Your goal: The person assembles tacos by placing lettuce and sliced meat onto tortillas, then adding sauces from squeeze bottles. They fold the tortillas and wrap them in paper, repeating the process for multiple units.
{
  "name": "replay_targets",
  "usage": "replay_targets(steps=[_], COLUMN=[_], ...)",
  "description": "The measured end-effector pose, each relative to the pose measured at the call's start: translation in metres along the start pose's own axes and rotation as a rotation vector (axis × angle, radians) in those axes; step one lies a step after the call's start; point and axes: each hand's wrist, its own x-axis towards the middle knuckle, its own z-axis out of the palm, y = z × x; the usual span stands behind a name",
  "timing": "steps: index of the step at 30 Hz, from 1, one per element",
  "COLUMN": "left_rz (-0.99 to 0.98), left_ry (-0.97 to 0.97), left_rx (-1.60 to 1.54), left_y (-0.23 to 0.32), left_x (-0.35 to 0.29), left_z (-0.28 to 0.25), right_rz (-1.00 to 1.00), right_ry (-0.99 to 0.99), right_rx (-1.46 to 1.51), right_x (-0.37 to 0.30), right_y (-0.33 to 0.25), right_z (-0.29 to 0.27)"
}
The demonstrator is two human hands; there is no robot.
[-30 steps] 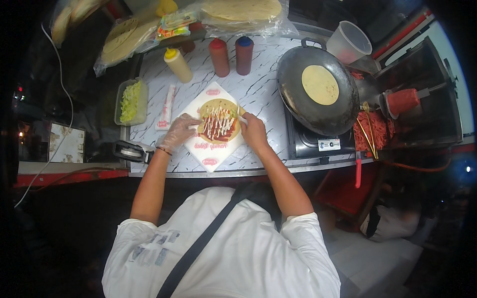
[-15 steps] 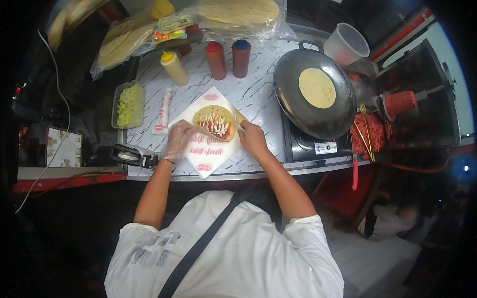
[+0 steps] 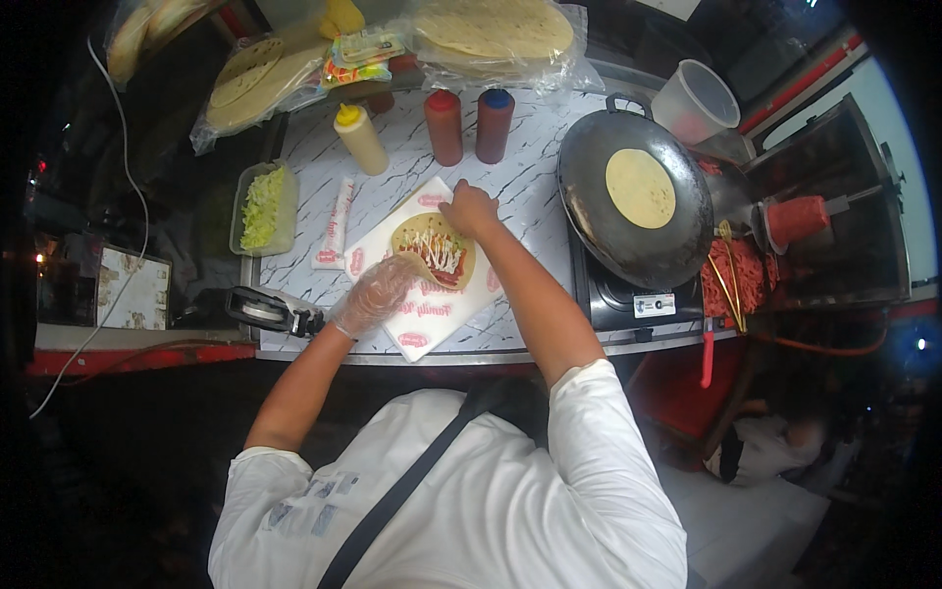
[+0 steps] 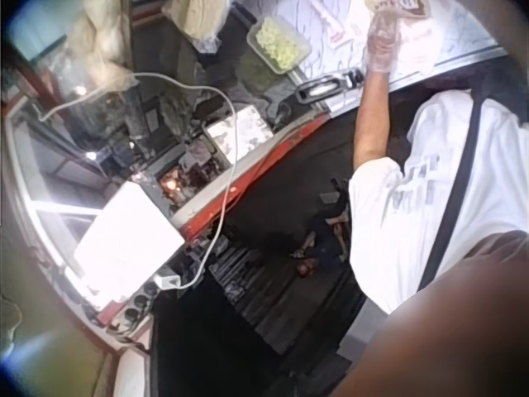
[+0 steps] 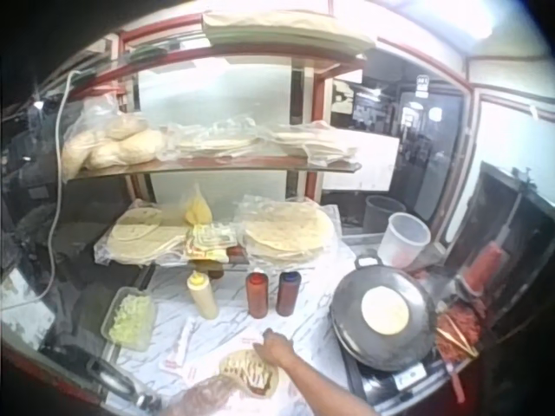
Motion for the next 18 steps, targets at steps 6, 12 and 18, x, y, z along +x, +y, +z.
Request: replay_targets(steps=[6, 12, 18], left_rz=[0.055, 0.096, -0.023], left_ry=[-0.019, -0.036, 0.043], left_rx=[0.010, -0.086, 0.058], left_y=[0.005, -0.016, -0.002], left_x=[0.027, 0.046, 0.063], left_z=[-0.012, -0.018, -0.027], right_rz=[-0.157, -0.284, -0.342], right_ry=[-0.154, -0.226, -0.102], right_rx=[0.188, 0.463, 0.344], right_x=[-0.001, -0.038, -0.078], right_y=[0.007, 0.004, -0.001], right_z=[-0.018, -0.024, -0.019])
